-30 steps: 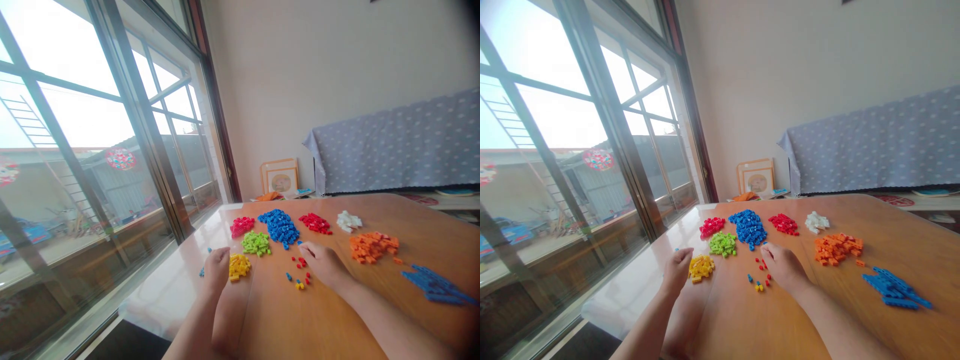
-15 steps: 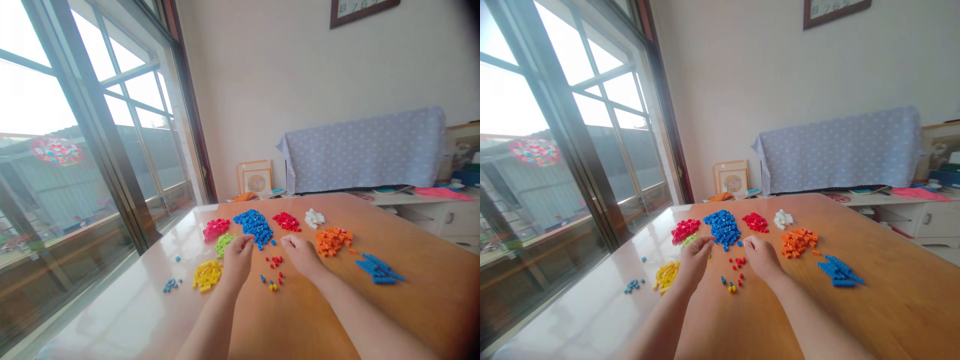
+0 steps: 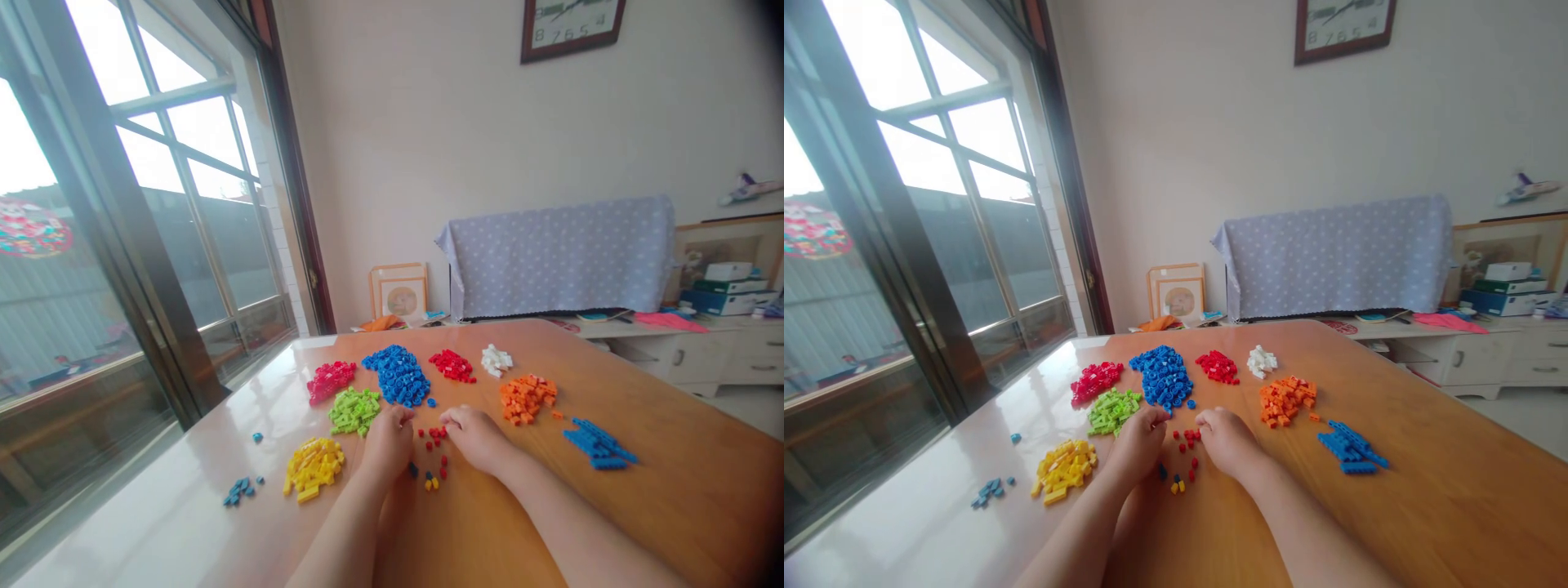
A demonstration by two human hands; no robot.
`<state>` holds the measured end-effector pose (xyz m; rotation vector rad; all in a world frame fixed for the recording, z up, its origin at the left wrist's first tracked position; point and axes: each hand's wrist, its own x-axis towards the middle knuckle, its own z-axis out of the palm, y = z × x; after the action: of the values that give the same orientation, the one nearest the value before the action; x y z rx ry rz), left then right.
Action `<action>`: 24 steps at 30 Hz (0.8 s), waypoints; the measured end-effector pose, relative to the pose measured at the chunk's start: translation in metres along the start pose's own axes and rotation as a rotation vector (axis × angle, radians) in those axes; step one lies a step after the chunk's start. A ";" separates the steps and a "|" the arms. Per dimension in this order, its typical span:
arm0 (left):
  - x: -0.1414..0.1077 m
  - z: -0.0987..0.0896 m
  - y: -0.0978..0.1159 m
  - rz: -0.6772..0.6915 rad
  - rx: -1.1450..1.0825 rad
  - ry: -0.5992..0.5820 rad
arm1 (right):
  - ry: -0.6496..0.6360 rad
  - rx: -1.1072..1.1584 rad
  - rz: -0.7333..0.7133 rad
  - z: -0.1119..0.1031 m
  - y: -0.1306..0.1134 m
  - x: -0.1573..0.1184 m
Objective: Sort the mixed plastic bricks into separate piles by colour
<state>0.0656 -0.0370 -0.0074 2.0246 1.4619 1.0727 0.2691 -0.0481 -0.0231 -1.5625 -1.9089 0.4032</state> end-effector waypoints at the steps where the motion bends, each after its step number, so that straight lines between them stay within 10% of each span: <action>1: 0.000 0.001 -0.001 0.042 0.035 -0.015 | -0.013 -0.016 0.001 0.001 0.000 0.000; 16: 0.000 0.013 -0.001 0.120 0.198 -0.122 | 0.002 -0.039 0.023 0.007 0.002 -0.001; 24: 0.001 0.018 0.008 -0.172 -0.456 -0.029 | 0.053 0.392 0.127 0.007 -0.020 -0.006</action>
<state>0.0848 -0.0370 -0.0118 1.5615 1.2152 1.1711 0.2497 -0.0576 -0.0178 -1.4173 -1.5780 0.7348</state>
